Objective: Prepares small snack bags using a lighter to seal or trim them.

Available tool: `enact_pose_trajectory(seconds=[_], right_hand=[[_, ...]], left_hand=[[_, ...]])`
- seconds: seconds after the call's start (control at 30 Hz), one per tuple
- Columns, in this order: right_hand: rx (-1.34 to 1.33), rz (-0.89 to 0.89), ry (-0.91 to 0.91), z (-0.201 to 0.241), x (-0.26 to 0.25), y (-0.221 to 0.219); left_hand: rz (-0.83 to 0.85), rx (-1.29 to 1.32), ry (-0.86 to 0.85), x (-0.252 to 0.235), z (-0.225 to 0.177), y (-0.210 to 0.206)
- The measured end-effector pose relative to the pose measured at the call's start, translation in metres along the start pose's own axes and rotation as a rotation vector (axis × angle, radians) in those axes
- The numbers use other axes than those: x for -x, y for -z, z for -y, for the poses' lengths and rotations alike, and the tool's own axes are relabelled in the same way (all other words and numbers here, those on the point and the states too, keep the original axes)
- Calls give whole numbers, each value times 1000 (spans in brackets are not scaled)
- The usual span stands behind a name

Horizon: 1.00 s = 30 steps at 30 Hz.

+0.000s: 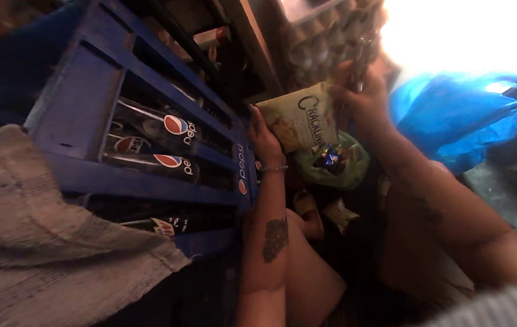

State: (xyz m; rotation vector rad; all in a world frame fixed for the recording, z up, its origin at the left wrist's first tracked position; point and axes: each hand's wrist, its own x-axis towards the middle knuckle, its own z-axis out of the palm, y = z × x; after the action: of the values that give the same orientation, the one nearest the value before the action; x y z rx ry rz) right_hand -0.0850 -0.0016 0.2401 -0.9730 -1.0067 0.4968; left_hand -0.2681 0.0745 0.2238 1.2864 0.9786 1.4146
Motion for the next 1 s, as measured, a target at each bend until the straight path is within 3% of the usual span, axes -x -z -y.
enact_pose_trajectory(seconds=[0.3, 0.37, 0.5, 0.67, 0.8, 0.9, 1.0], right_hand=[[132, 327, -201, 8, 7, -3], [174, 263, -156, 4, 8, -3], [138, 45, -46, -1, 5, 1], [-42, -56, -158, 0, 4, 3], [-84, -52, -287, 3, 4, 3], [-70, -37, -287, 0, 4, 4], [-115, -18, -254, -3, 3, 2]], left_hand=[[-133, 80, 37, -5, 0, 5], [-114, 114, 43, -5, 0, 4], [142, 162, 185, -2, -4, 4], [245, -32, 364, 8, 2, -5], [217, -305, 206, 8, 9, -8], [142, -525, 47, 2, 7, -2], [29, -379, 10, -2, 6, -2]])
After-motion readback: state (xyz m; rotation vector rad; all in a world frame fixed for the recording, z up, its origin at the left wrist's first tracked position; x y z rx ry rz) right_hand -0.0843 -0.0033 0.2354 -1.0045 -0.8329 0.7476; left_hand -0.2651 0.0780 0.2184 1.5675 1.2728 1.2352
